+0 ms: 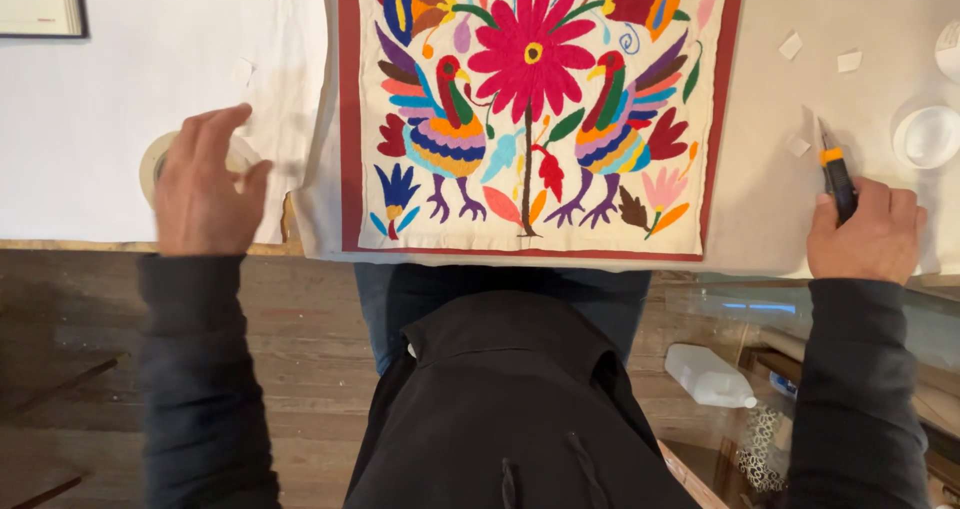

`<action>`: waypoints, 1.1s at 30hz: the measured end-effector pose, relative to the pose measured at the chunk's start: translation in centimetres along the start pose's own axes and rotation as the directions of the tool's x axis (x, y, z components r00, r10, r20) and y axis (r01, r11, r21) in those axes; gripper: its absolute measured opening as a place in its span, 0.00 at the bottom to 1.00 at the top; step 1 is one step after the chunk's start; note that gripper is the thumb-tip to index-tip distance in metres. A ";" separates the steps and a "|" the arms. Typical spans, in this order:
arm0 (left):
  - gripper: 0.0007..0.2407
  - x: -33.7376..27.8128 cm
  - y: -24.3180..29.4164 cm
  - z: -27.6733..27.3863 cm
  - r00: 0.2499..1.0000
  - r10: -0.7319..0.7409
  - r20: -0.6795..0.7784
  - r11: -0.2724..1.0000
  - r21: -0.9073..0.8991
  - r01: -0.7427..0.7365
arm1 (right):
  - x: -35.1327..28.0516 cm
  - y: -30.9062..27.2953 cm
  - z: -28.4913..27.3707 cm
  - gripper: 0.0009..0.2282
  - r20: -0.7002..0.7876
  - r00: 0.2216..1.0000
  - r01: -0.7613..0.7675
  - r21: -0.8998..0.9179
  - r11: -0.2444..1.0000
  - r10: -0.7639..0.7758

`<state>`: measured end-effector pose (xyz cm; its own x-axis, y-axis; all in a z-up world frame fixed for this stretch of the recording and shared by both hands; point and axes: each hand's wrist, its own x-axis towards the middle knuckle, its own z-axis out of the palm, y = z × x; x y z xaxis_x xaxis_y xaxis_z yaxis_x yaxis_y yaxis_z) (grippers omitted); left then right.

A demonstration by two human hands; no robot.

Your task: The person is mounting an embroidered fabric onto a backing board using tape and adhesive.

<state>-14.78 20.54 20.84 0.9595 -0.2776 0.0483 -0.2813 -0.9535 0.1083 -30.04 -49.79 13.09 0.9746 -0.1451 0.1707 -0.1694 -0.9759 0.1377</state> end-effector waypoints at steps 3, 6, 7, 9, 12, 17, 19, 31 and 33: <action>0.21 0.1 3.9 -0.4 0.965 -0.241 0.107 0.806 -0.532 0.260 | 0.4 -1.5 -1.5 0.12 0.029 0.999 -0.039 0.087 0.995 0.036; 0.24 -0.2 7.6 1.2 0.966 -0.231 0.115 0.075 -0.988 0.135 | 2.1 -6.0 -5.9 0.12 0.049 0.998 -0.038 0.167 0.985 0.030; 0.24 0.0 9.0 1.6 0.973 -0.177 0.149 -0.061 -0.988 0.141 | 3.1 -8.4 -8.2 0.15 -0.063 0.998 0.040 0.142 0.989 -0.032; 0.23 0.4 11.6 1.8 0.977 -0.118 0.179 -0.197 -0.968 0.153 | 4.0 -11.3 -10.0 0.17 -0.167 0.981 0.116 0.106 0.988 -0.098; 0.22 0.9 14.7 1.6 0.984 0.000 0.180 -0.210 -0.962 0.176 | 3.5 -14.1 -10.0 0.09 0.080 0.992 -0.123 0.592 0.797 0.094; 0.20 1.4 17.5 2.8 0.925 0.202 0.323 -0.523 -0.763 0.381 | 6.4 -23.3 -15.0 0.13 -0.245 0.890 0.455 0.531 0.715 -0.384; 0.20 1.4 18.1 2.4 0.891 0.252 0.377 -0.604 -0.658 0.450 | 7.4 -24.8 -16.0 0.12 -0.310 0.836 0.547 0.527 0.651 -0.452; 0.19 1.9 18.5 1.0 0.908 0.285 0.308 -0.278 -0.880 0.386 | 8.1 -26.7 -14.8 0.08 0.113 0.932 0.013 0.939 0.343 -0.346; 0.19 2.3 18.6 0.4 0.937 0.275 0.213 -0.131 -0.958 0.256 | 8.4 -26.4 -14.0 0.08 0.268 0.888 -0.225 0.962 0.156 -0.373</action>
<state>-17.75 2.14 22.55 0.8255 -0.5476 -0.1365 0.2671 0.1660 0.9493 -19.42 -22.94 24.50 0.9682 0.1910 -0.1614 -0.1046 -0.2767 -0.9552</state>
